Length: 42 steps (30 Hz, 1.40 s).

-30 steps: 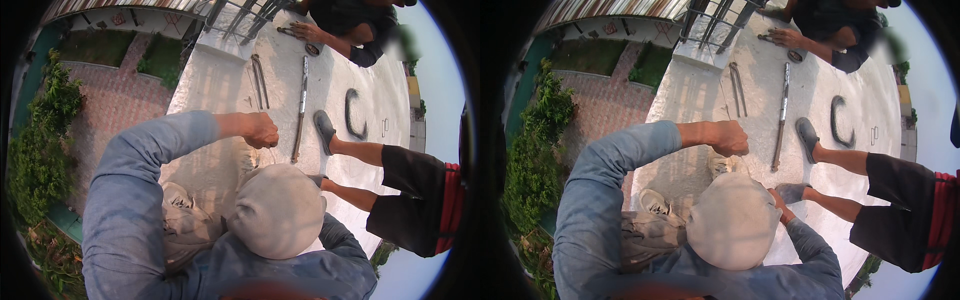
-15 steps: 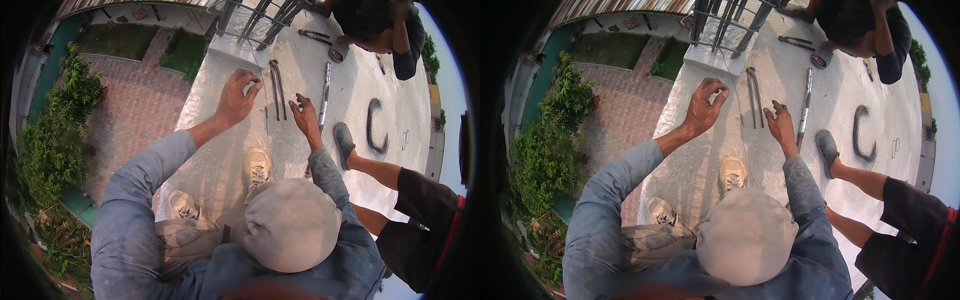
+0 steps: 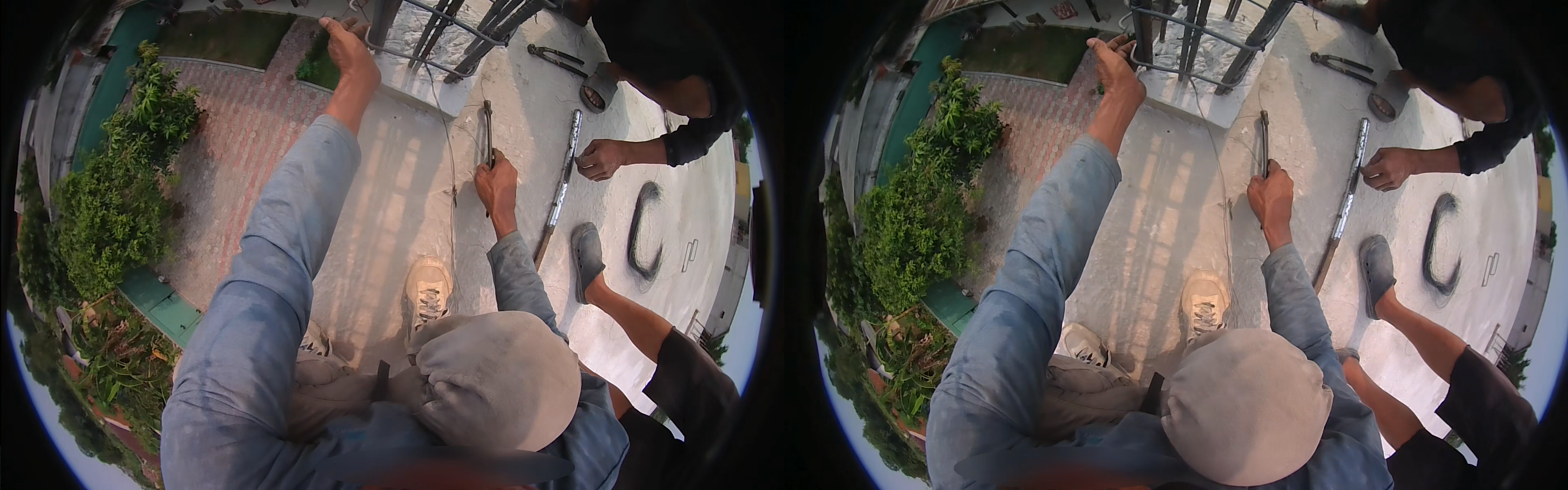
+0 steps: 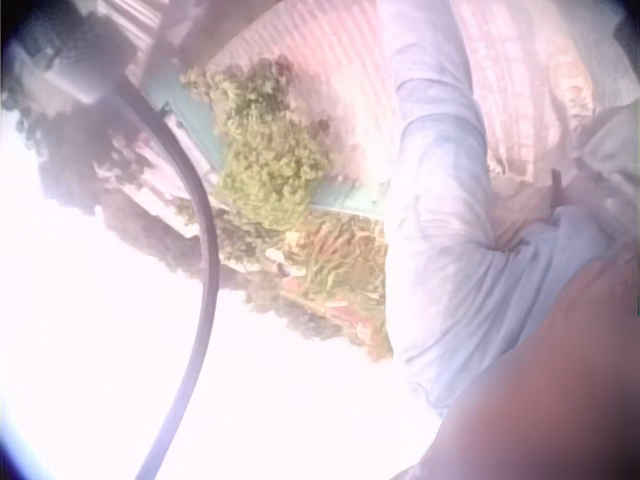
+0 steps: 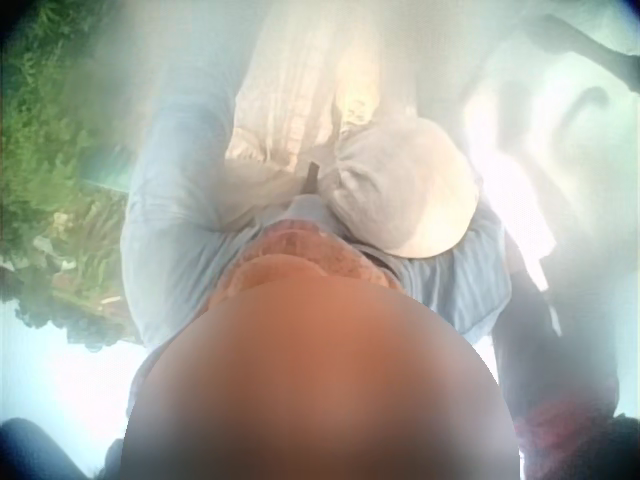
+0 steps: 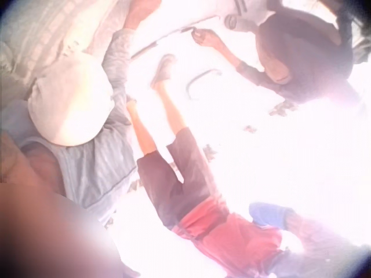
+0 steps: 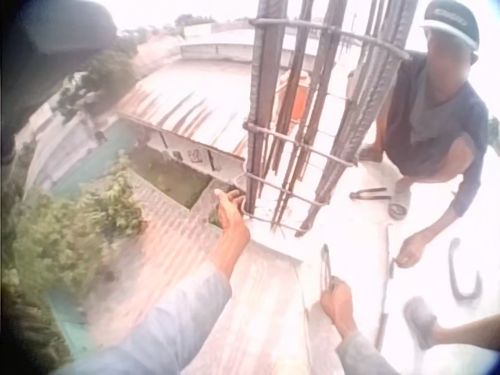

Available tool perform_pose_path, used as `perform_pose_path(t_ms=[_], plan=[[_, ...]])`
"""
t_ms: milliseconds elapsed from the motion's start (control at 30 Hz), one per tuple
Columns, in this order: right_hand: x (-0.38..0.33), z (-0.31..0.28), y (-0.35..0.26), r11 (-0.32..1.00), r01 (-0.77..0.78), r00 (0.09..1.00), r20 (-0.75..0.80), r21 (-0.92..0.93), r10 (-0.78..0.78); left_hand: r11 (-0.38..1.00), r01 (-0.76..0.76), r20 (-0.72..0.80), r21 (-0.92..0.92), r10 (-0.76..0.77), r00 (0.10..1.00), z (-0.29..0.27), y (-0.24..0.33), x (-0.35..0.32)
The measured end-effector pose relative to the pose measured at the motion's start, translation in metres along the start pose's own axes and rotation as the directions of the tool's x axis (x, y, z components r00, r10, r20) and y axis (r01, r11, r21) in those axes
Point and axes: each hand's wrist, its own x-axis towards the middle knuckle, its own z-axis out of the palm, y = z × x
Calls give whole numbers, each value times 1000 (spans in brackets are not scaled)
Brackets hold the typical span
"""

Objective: The person uses a rebar tying tool to twist and secure wire ties around a vertical rebar cage. They repeatedly wrap wire around intersecting bars and tighten the ties to hold the cage together.

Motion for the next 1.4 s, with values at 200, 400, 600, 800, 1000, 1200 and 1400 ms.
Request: perform_pose_path(t_ms=[200,400,600,800,1000,1200,1400], plan=[[-18,-28,-18,868,-66,988,152,492,-11,951,131,-191,-280,-189,963,24,-3,19],[-23,-51,-51,945,59,980,162,322,-116,949,151,-217,-275,-214,953,29,4,17],[-22,-51,-71,926,374,927,4,41,-375,935,184,-286,-304,-274,918,29,6,24],[-16,-41,-96,903,421,907,67,-90,-416,909,115,-318,-402,-256,913,38,5,27],[-17,-40,-117,906,422,905,67,-17,-420,921,129,-433,-369,-293,853,43,11,25],[-27,-25,-132,906,413,911,55,-93,-409,919,50,-426,-391,-229,875,41,6,26],[-39,-1,-159,856,284,944,29,433,-328,898,84,-369,-432,-260,892,41,8,26]])
